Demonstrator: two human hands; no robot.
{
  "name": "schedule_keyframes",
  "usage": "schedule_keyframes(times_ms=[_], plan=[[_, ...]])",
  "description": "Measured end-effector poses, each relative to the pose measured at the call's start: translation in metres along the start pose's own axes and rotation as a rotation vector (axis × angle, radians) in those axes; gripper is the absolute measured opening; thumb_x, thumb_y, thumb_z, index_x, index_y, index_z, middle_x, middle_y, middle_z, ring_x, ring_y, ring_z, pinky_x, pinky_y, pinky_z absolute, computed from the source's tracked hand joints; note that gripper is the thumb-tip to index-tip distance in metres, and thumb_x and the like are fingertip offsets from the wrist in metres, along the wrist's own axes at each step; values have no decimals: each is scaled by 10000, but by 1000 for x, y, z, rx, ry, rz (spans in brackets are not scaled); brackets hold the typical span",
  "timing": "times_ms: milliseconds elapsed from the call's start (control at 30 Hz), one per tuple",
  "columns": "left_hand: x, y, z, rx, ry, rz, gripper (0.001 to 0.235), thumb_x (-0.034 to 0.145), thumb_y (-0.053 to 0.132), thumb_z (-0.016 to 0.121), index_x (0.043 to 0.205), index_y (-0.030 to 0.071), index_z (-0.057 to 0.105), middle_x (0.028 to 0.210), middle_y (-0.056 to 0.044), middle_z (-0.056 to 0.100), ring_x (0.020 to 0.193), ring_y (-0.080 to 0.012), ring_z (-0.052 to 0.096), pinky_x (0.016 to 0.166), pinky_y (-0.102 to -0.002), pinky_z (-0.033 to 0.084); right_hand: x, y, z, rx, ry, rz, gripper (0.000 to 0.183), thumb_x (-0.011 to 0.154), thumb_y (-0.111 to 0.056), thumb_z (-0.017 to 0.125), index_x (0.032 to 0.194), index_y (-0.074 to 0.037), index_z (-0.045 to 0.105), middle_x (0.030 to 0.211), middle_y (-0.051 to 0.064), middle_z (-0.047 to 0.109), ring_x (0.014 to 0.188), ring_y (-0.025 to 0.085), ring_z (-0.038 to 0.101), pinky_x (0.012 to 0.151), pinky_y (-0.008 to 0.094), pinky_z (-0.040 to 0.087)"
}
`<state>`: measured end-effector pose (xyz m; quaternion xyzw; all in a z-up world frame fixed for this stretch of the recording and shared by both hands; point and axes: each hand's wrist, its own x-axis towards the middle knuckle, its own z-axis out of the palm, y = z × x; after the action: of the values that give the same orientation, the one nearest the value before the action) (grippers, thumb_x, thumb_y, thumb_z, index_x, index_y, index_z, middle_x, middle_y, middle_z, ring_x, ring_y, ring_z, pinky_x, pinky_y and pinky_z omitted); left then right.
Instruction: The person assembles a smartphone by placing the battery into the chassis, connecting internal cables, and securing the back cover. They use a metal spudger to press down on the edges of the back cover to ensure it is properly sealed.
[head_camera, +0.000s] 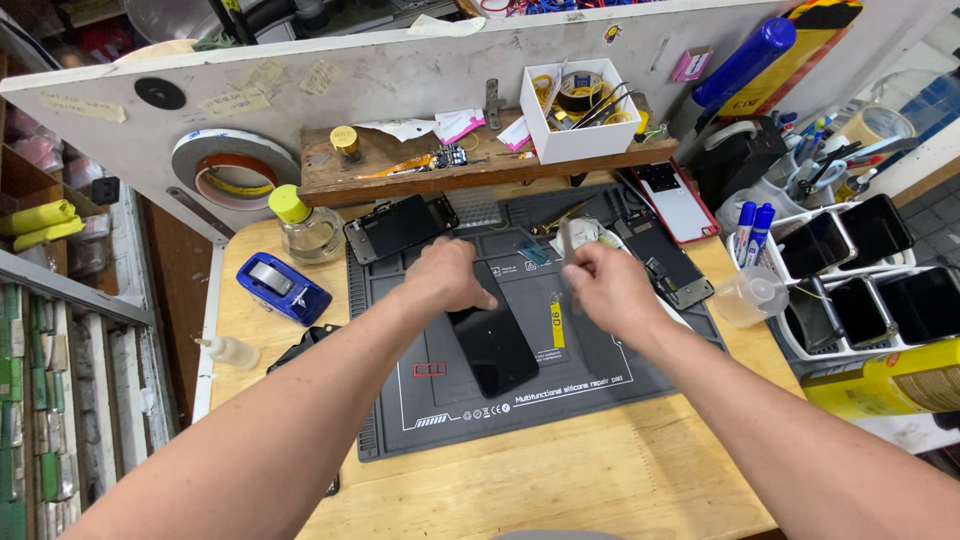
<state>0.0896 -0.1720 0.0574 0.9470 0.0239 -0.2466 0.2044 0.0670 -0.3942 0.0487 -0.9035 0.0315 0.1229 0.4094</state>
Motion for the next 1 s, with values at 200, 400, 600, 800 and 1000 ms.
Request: schedule_keyframes(times_ms=[200, 400, 600, 800, 1000], plan=[[10, -36, -11, -837, -315, 37, 259, 830, 221, 768, 1049, 129, 664, 1033, -29, 685, 1016, -206, 629, 887, -488, 534, -15, -17, -8, 741, -22, -48, 218, 923, -59, 626, 1102, -24, 507, 955, 101, 712, 861, 211, 760, 712, 320, 652], [-6, -50, 13, -1202, -267, 55, 238, 919, 377, 713, 943, 154, 634, 922, 7, 646, 913, -163, 590, 857, -430, 486, -29, -33, 13, 711, -29, -180, 155, 931, -69, 688, 1032, 0, 593, 979, 106, 747, 920, 170, 754, 749, 307, 629], [-8, -55, 33, -1277, -125, -1, 260, 921, 411, 670, 966, 156, 648, 917, 8, 638, 905, -159, 590, 803, -390, 471, -30, -29, 29, 601, -58, -167, 202, 936, -99, 668, 1109, -13, 728, 1008, 62, 765, 919, 131, 746, 783, 271, 625], [-10, -51, 35, -1255, -87, -43, 288, 929, 414, 634, 1012, 138, 644, 918, 2, 651, 888, -145, 604, 778, -369, 474, -33, -26, 39, 576, -51, -213, 182, 951, -90, 656, 1099, -5, 720, 964, 70, 773, 909, 120, 748, 804, 237, 601], [-13, -48, 33, -1232, -78, -63, 338, 947, 422, 620, 1067, 109, 656, 924, -9, 647, 875, -146, 605, 752, -350, 468, -33, -32, 42, 558, -24, -202, 184, 948, -90, 650, 1098, -9, 716, 963, 69, 780, 905, 114, 744, 792, 244, 584]])
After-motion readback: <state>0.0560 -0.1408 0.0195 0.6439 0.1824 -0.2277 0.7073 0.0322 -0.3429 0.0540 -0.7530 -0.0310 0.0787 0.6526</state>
